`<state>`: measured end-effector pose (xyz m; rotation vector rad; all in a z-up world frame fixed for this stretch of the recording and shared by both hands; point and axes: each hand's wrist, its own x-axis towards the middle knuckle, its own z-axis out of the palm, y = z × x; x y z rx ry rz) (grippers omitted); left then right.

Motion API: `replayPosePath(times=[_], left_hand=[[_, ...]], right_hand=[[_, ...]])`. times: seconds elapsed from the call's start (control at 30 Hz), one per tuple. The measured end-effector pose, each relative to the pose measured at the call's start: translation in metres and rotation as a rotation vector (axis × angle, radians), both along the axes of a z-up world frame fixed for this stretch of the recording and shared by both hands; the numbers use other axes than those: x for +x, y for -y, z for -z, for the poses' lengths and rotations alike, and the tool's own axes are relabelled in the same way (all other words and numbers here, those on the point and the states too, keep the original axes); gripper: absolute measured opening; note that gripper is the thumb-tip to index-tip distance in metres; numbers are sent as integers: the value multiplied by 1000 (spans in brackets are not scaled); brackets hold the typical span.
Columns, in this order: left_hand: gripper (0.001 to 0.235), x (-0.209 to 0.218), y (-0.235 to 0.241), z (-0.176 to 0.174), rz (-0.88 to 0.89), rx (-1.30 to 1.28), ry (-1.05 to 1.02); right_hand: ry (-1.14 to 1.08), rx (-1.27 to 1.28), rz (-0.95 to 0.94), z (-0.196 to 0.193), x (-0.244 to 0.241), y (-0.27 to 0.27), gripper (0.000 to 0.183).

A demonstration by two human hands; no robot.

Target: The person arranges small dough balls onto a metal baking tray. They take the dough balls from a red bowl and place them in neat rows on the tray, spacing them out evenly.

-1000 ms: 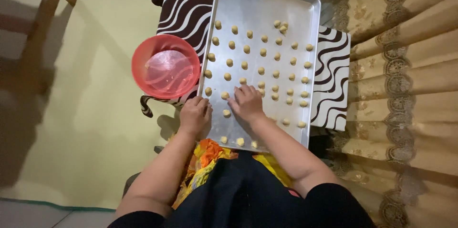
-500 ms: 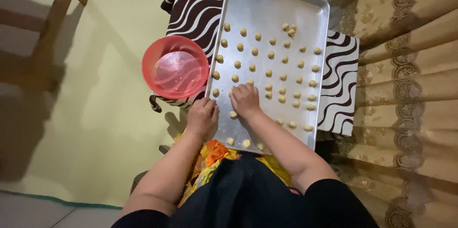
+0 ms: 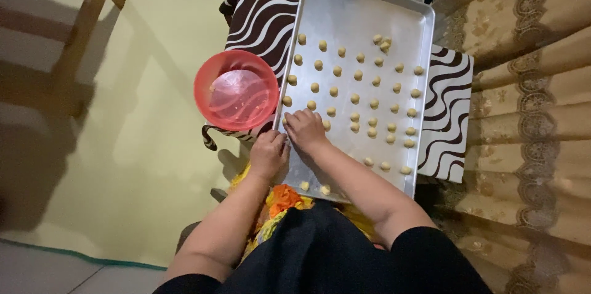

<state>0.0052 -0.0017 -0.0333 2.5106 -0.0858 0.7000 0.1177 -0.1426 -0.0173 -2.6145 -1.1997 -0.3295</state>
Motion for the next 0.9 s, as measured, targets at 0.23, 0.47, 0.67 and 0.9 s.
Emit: replayPosePath(times=[0.23, 0.47, 0.67, 0.9], left_hand=[[19, -3, 4, -20, -22, -69, 14], [19, -3, 1, -28, 9, -68, 23], [16, -1, 0, -32, 1, -59, 40], [15, -6, 3, -37, -5, -79, 11]], right_hand=[[83, 68, 40, 14, 22, -10, 21], [4, 184, 47, -30, 8, 12, 38], [70, 294, 112, -24, 13, 86, 25], [-37, 310, 196, -28, -7, 128, 39]])
